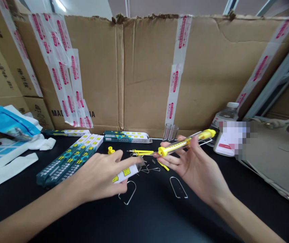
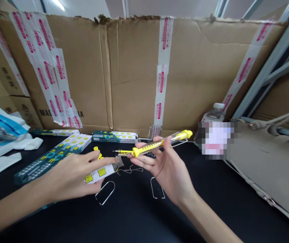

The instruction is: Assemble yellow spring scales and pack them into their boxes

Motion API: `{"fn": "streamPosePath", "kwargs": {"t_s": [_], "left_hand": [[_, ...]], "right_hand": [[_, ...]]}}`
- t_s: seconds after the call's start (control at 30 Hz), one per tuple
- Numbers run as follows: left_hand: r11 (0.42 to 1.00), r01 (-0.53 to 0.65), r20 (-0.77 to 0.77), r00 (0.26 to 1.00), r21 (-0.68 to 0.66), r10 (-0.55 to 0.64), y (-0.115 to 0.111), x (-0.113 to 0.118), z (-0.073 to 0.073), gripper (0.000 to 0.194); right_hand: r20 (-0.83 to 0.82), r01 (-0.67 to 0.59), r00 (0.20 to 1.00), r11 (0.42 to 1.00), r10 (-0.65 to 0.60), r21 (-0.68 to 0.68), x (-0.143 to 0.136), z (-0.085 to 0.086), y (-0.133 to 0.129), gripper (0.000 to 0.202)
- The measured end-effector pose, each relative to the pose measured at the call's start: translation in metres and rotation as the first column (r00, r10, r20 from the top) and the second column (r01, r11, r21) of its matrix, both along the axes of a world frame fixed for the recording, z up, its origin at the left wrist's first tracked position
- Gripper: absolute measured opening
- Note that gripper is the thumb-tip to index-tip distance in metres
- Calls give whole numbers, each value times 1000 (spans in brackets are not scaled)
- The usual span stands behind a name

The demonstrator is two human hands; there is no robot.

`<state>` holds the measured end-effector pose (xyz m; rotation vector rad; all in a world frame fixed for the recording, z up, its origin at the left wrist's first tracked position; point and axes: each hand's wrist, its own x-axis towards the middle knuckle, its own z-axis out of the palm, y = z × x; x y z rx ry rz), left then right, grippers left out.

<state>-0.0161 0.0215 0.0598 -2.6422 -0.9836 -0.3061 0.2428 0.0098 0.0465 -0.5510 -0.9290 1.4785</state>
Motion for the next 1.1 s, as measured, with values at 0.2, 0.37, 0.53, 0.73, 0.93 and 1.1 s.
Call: {"fn": "streamPosePath", "kwargs": {"t_s": [0.2, 0.37, 0.53, 0.73, 0.93, 1.1], "left_hand": [[996, 79, -29, 997, 45, -78, -11, -2, -10, 68], [995, 70, 89, 993, 67, -75, -18, -7, -16, 61], [997, 76, 207, 976, -23, -69, -17, -9, -14, 55], [996, 86, 264, 962, -34, -74, -15, -10, -11, 53], [991, 98, 304, 950, -94, -65, -18, -3, -10, 55], [987, 99, 351, 935, -125, -50, -19, -3, -9, 52]], "right_hand": [[4, -76, 997, 997, 77, -31, -6, -7, 0, 27], [15, -79, 997, 997, 79, -19, -10, -12, -3, 31], [16, -82, 996, 997, 82, 5, -14, -17, -6, 33], [-32, -22, 999, 998, 24, 58, -21, -16, -12, 29], [-138, -58, 989, 998, 60, 17, -30, -12, -19, 31], [-138, -109, 985, 994, 108, 0, -35, -18, -24, 32]]}}
